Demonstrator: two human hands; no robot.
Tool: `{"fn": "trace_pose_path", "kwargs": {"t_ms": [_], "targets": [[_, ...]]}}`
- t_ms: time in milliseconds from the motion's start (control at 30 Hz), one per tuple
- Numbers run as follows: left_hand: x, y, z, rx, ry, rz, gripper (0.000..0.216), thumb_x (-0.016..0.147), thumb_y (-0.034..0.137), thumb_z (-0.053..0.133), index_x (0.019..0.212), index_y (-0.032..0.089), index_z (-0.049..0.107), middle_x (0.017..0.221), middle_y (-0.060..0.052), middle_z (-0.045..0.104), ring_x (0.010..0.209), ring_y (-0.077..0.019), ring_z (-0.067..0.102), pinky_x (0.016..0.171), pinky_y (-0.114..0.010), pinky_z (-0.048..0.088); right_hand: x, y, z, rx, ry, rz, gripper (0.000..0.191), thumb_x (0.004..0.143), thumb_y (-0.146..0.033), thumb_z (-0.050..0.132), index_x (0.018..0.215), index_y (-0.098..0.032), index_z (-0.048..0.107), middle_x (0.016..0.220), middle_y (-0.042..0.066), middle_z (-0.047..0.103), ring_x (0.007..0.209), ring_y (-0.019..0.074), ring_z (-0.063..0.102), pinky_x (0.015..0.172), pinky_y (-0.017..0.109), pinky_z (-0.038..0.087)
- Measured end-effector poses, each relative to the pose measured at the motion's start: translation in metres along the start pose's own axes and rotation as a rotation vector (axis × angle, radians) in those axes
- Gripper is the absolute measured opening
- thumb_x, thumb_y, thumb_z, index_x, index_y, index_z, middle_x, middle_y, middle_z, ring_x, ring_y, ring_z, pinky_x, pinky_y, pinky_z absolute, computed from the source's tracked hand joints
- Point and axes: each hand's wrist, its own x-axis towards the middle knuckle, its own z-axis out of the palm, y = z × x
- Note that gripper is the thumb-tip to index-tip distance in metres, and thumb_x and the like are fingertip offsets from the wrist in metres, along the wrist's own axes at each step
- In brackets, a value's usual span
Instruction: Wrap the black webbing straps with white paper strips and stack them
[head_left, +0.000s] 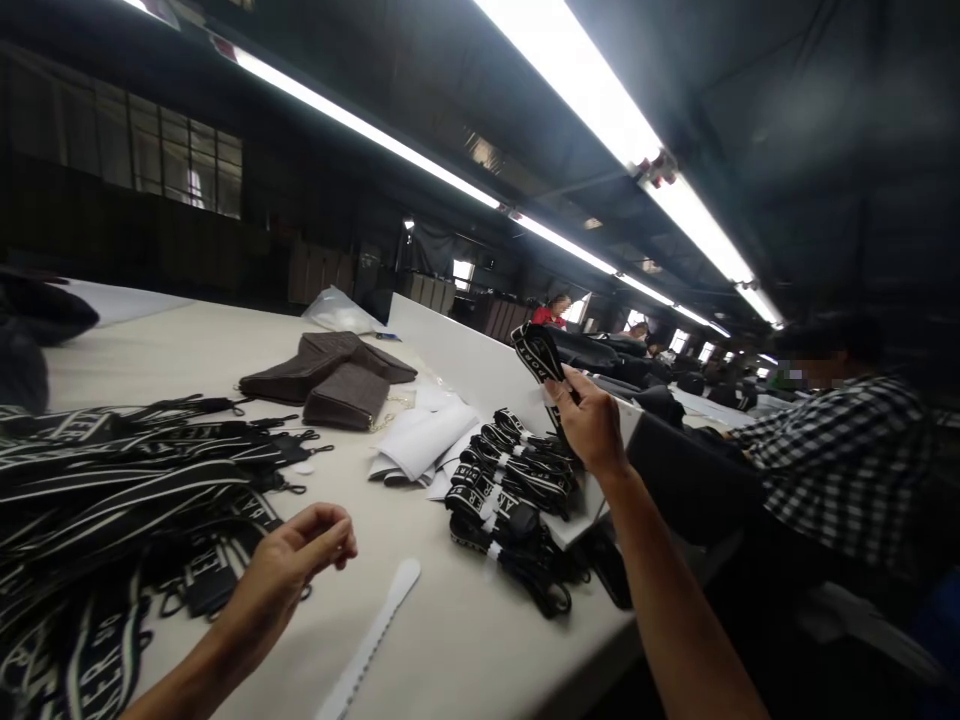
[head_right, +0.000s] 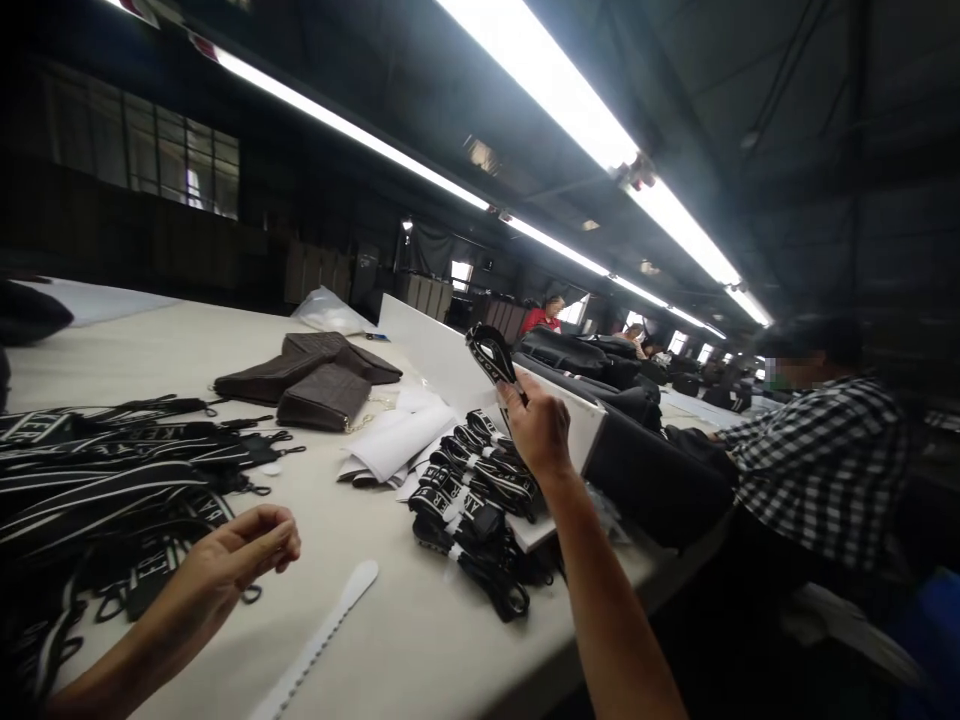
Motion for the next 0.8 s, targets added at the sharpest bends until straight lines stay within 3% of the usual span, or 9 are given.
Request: {"fn": "trace_pose_path", "kwargs": {"t_ms": [100,167,300,433,533,633,733,800], "targets": [[-0.002,0.0,0.002,0.046,-0.042,-0.033,0.036,0.068,0.048,0.077,0.077,0.017,0.061,0.065,-0.001,0.063,0.061,-0.0118,0.051,0.058,-0.02,0.041,-0.02,0.032,0.025,0.066,-0.389,0.031,0.032,0.09,-0.038,0.057,0.115,-0.022,0.07,0.097,0.004,0.074,0.091,0.0224,0.067,0.082,0.031,0.05],[-0.002,-0.002,0.003,0.061,-0.052,-0.041,0.035,0.069,0.046,0.076,0.076,0.016,0.06,0.063,-0.001,0.062,0.059,-0.0114,0.05,0.057,-0.02,0.04,-0.051,0.05,0.058,0.02,-0.528,0.098,0.029,0.085,-0.032,0.065,0.11,-0.021,0.072,0.087,0.002,0.073,0.082,0.0203,0.067,0.076,0.028,0.051],[-0.002,-0.01,0.006,0.11,-0.041,-0.041,0.03,0.069,0.042,0.072,0.074,0.015,0.059,0.061,-0.001,0.062,0.057,-0.0117,0.053,0.055,-0.021,0.04,-0.11,0.066,0.113,-0.125,-0.512,0.182,0.04,0.08,-0.019,0.069,0.12,-0.025,0.067,0.102,0.007,0.068,0.09,0.0219,0.064,0.081,0.029,0.048],[0.002,-0.011,0.006,0.361,-0.003,0.071,0.022,0.07,0.035,0.065,0.072,0.015,0.058,0.06,-0.003,0.063,0.052,-0.013,0.055,0.052,-0.024,0.043,-0.128,0.064,0.124,-0.287,-0.508,0.098,0.049,0.089,-0.022,0.059,0.137,-0.024,0.052,0.118,0.012,0.06,0.11,0.0274,0.054,0.088,0.035,0.045],[0.007,0.005,-0.006,0.495,0.149,0.189,0.019,0.072,0.034,0.06,0.077,0.016,0.058,0.067,-0.004,0.064,0.061,-0.0155,0.06,0.056,-0.025,0.048,-0.133,0.056,0.121,-0.399,-0.383,-0.085,0.041,0.091,-0.023,0.055,0.132,-0.017,0.056,0.124,0.016,0.057,0.116,0.0311,0.05,0.095,0.043,0.042],[0.006,0.045,-0.03,0.644,0.333,0.304,0.022,0.079,0.035,0.054,0.091,0.017,0.059,0.083,-0.005,0.067,0.074,-0.0163,0.064,0.065,-0.026,0.051,-0.15,0.029,0.122,-0.202,-0.309,-0.155,0.031,0.093,-0.024,0.05,0.12,-0.017,0.064,0.12,0.015,0.061,0.112,0.0301,0.054,0.097,0.044,0.042],[0.0,0.091,-0.056,0.867,0.477,0.359,0.02,0.084,0.033,0.052,0.096,0.018,0.06,0.093,-0.005,0.067,0.084,-0.0166,0.064,0.079,-0.028,0.051,-0.173,-0.01,0.131,0.178,-0.524,-0.14,0.025,0.094,-0.03,0.049,0.101,-0.021,0.071,0.103,0.009,0.068,0.096,0.0241,0.063,0.086,0.036,0.049],[-0.003,0.111,-0.073,1.042,0.529,0.316,0.014,0.082,0.03,0.058,0.089,0.018,0.063,0.093,-0.006,0.068,0.089,-0.019,0.064,0.087,-0.031,0.048,-0.186,-0.036,0.142,0.372,-0.651,-0.088,0.026,0.093,-0.034,0.05,0.092,-0.022,0.073,0.096,0.008,0.07,0.087,0.0223,0.066,0.078,0.033,0.051]]}}
